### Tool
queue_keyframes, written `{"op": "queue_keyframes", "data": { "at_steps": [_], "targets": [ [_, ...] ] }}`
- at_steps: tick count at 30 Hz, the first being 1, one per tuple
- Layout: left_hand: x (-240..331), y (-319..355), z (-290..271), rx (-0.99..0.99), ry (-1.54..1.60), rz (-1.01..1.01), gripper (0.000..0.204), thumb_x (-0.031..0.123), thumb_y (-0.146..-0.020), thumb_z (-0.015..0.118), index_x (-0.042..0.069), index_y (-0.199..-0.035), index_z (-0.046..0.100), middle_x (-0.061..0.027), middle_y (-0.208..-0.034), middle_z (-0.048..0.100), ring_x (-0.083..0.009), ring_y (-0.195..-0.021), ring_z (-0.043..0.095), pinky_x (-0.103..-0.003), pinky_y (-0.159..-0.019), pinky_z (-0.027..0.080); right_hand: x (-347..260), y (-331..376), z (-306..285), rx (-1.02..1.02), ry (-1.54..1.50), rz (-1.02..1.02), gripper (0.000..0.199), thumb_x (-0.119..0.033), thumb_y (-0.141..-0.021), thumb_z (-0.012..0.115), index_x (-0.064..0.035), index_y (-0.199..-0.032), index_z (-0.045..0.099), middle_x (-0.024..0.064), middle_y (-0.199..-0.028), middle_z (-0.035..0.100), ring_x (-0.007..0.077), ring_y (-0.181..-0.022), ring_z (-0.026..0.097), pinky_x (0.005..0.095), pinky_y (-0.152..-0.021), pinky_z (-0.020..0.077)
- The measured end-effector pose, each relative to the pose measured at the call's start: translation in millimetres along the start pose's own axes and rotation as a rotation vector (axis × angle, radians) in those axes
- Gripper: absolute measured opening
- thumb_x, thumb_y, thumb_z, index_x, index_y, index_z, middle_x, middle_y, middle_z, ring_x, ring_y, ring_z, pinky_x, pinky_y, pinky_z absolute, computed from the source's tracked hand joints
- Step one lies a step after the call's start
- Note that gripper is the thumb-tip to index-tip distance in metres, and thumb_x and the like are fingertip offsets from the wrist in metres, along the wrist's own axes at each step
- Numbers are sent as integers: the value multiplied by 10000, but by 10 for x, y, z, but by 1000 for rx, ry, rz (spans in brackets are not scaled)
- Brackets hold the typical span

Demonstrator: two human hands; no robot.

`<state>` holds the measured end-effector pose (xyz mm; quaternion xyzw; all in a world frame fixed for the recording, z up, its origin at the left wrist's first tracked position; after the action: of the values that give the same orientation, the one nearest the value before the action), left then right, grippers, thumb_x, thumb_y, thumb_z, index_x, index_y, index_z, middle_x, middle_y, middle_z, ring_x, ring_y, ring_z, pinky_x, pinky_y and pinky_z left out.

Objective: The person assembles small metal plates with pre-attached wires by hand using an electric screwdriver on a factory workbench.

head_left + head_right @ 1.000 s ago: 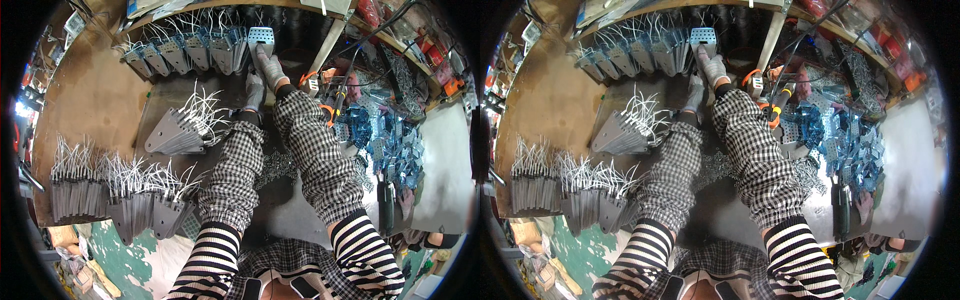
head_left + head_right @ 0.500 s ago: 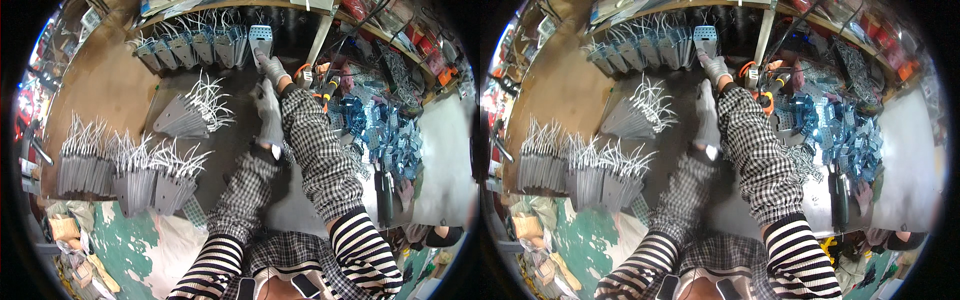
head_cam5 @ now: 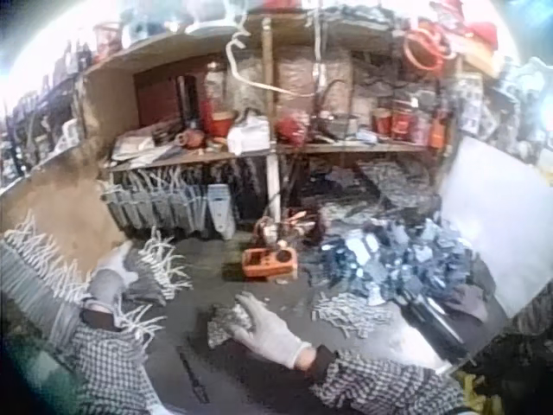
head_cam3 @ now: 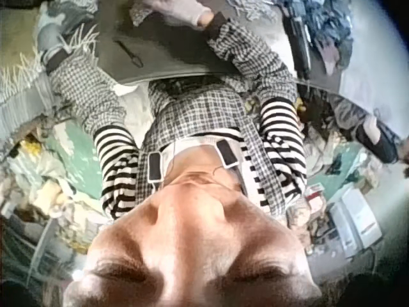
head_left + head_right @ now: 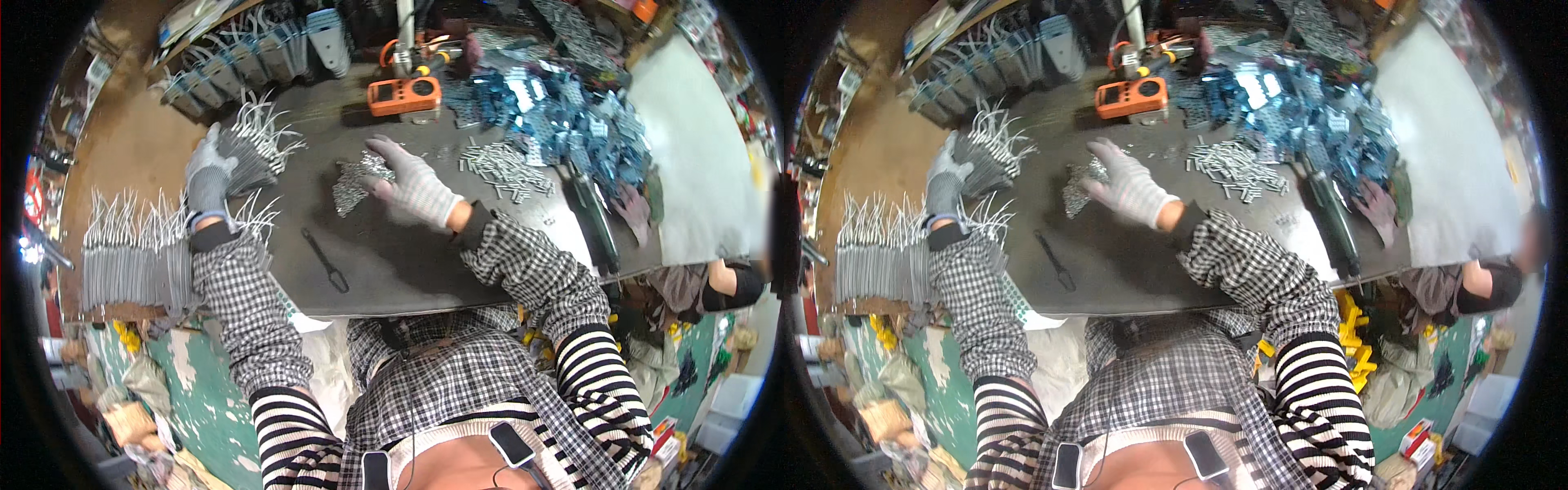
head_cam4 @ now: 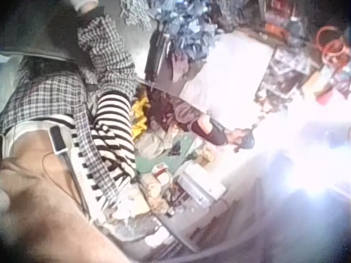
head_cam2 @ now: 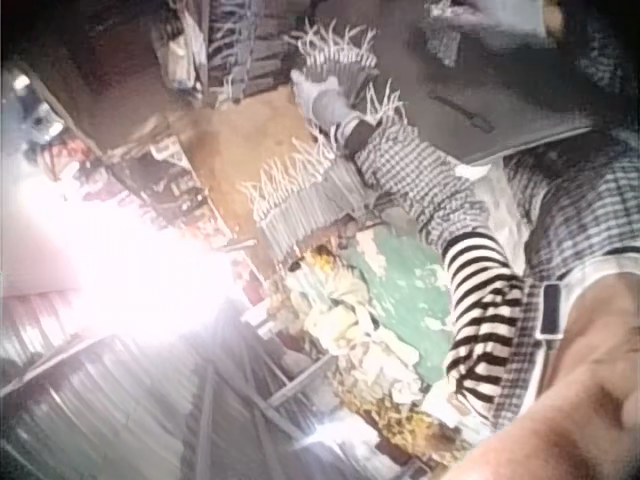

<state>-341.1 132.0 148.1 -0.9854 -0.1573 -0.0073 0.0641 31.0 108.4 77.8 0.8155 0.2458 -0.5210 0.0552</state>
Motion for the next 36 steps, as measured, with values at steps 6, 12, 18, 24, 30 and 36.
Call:
{"op": "queue_keyframes", "data": {
  "at_steps": [6, 12, 18, 24, 30, 36],
  "targets": [
    [863, 555, -133, -56, 1563, 42, 547, -40, -907, 575, 41, -1432, 444, -172, -1390, 507, -216, -1234, 548, -324, -1044, 472, 1156, 357, -1321, 562, 364, 183, 388, -78, -807, 654, -121, -1190, 608, 191, -1208, 592, 393, -1065, 596, 431, -887, 511],
    [2232, 1667, 585, -1192, 2484, -53, 574, 417, -1017, 460, -29, -1378, 445, -200, -1281, 569, -311, -1152, 581, -461, -1031, 477, 1364, 43, -1851, 567, 1228, -3, 239, -123, -785, 653, -182, -1014, 684, 99, -1135, 608, 308, -1102, 551, 460, -951, 417],
    [2375, 2083, 1318, -1099, 2381, -226, 511, 415, -1026, 454, 36, -1368, 487, -126, -1256, 611, -256, -1133, 603, -422, -987, 503, 709, 690, -1538, -215, 313, -259, 244, -82, -880, 648, -22, -1117, 639, 124, -1095, 662, 268, -1016, 638, 352, -864, 511],
    [2742, 2294, 1288, -702, 2262, -149, 413, 304, -1073, 355, 19, -1346, 478, -101, -1179, 620, -218, -1043, 623, -351, -949, 492, 343, 1188, -577, 447, 432, 231, 476, -102, -730, 745, -85, -1177, 580, 178, -1167, 555, 386, -1034, 582, 442, -865, 508],
    [2779, 2492, 1116, -526, 1484, 103, 435, 291, -1072, 344, -19, -1341, 485, -122, -1243, 596, -206, -1103, 595, -314, -972, 466, 610, 1361, -438, 406, 212, 87, 250, -108, -800, 675, -40, -1033, 615, 181, -909, 619, 355, -892, 628, 427, -777, 523],
    [2911, 2501, 1387, -536, 2295, -345, 529, 426, -1041, 406, -4, -1341, 476, -99, -1285, 559, -215, -1200, 518, -370, -1054, 405, 300, 1353, -110, 490, 524, -7, 280, -205, -811, 697, -73, -1042, 609, 135, -995, 585, 329, -898, 596, 430, -729, 518]
  ]
}}
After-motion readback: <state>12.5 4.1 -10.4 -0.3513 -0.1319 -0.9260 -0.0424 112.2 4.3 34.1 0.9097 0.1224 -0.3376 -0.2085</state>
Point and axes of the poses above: each hand's wrist, its own y-axis away from the middle knuckle, its own z-axis out of the palm, x = y × z, the point moved 1 cm from there along -y, towards the middle knuckle
